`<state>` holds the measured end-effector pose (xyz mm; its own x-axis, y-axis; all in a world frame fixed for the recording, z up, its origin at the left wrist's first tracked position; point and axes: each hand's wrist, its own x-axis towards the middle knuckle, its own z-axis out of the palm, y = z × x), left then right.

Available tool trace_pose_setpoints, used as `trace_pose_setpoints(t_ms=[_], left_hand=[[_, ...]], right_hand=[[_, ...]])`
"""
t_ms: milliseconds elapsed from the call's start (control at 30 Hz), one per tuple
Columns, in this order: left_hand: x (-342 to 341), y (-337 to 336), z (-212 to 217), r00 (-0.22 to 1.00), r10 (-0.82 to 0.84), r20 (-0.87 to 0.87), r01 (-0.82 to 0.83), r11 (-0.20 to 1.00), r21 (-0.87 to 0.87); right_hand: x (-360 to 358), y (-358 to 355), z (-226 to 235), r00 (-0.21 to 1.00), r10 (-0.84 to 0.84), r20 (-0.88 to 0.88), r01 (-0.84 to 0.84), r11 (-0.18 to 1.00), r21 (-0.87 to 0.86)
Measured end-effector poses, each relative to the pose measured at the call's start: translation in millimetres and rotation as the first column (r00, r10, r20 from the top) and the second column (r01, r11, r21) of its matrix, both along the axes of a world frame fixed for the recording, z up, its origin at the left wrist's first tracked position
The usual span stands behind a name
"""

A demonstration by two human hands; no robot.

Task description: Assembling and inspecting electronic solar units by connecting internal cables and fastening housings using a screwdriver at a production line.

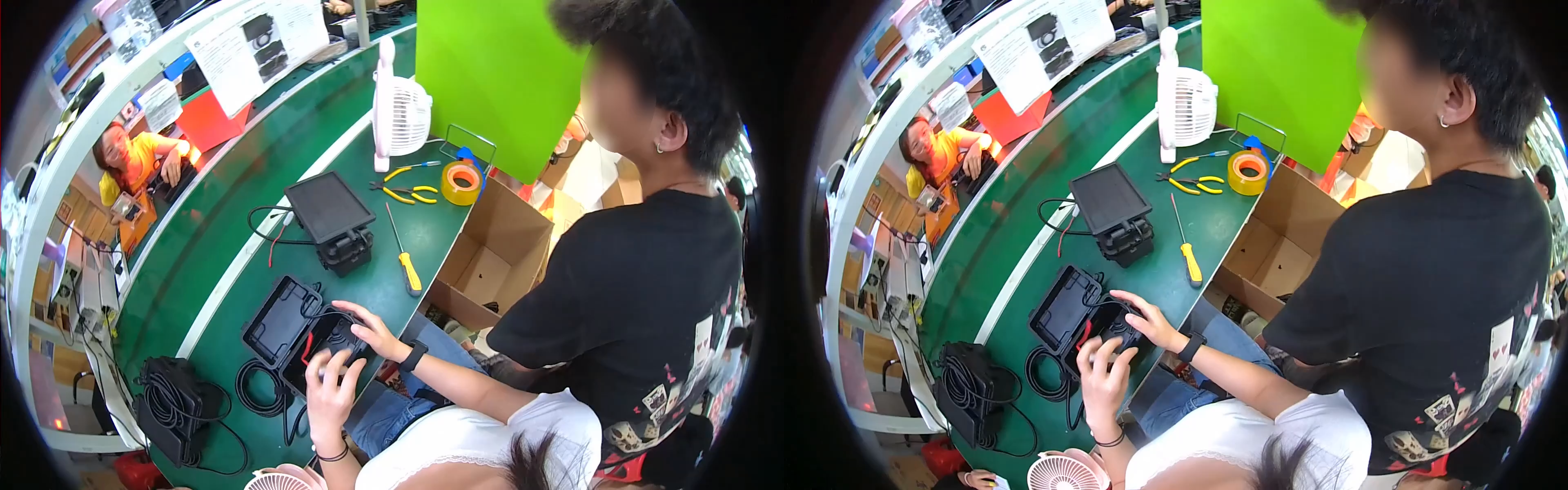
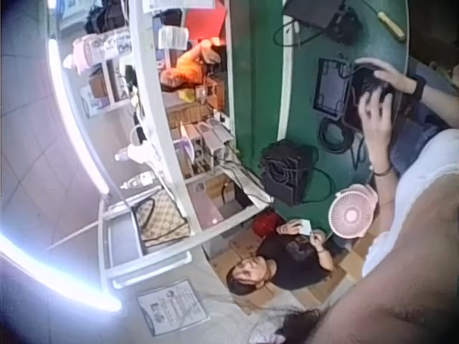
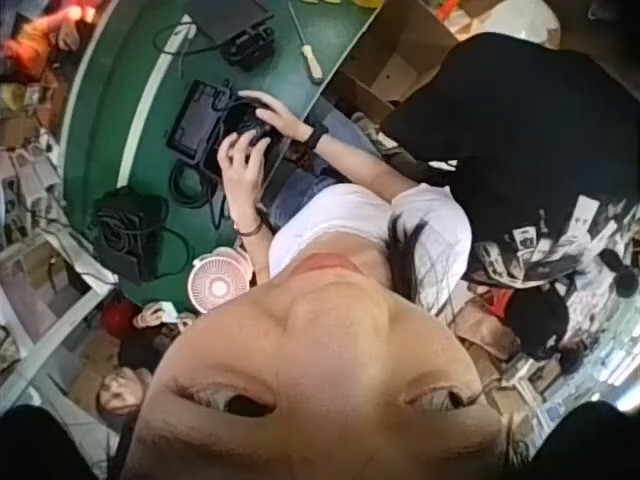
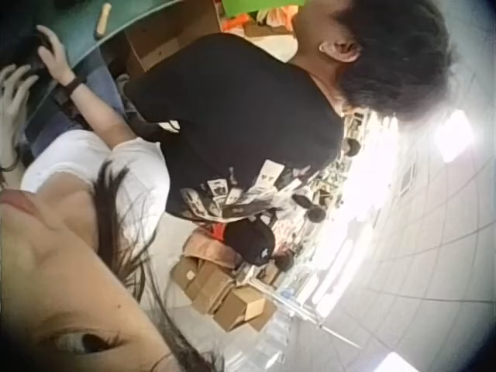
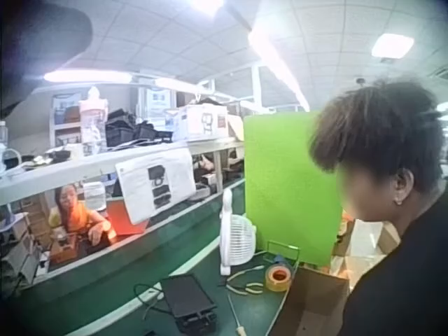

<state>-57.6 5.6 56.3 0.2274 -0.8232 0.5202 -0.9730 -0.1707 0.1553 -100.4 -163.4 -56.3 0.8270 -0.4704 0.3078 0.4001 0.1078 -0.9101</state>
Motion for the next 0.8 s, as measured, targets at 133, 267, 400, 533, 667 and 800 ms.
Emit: trace_pose_setpoints(t_ms=[133, 267, 400, 533, 667, 800], left_hand=[[-0.4, -19.1, 3.9, 0.926, -0.05, -0.375, 0.063, 0.998, 0.021], [0.4, -11.8, 14.8, 0.77, 0.026, -0.637, -0.033, 0.999, 0.001], [6.2, -1.9, 5.5, 0.713, 0.257, -0.652, -0.318, 0.948, 0.027], [28.3, 7.2, -1.6, 0.774, 0.461, -0.434, -0.381, 0.887, 0.261], [40.9, -0.8, 1.3, 0.753, 0.435, -0.495, -0.221, 0.874, 0.432], [46.4, -6.1, -0.4, 0.778, 0.424, -0.464, -0.144, 0.839, 0.525]], right_hand=[[-0.7, -2.2, 0.1, 1.0, -0.006, -0.017, 0.005, 1.0, -0.016], [0.6, -2.5, 1.3, 1.0, -0.012, -0.012, 0.012, 1.0, -0.029], [2.0, -0.4, 0.1, 0.999, 0.05, -0.014, -0.05, 0.998, 0.028], [-0.2, -0.7, 2.2, 1.0, 0.023, -0.021, -0.023, 1.0, -0.003], [-0.7, -0.5, 3.6, 0.999, 0.01, -0.034, -0.011, 0.999, -0.05], [2.5, 1.1, 0.7, 0.999, -0.03, 0.021, 0.031, 0.998, -0.047]])
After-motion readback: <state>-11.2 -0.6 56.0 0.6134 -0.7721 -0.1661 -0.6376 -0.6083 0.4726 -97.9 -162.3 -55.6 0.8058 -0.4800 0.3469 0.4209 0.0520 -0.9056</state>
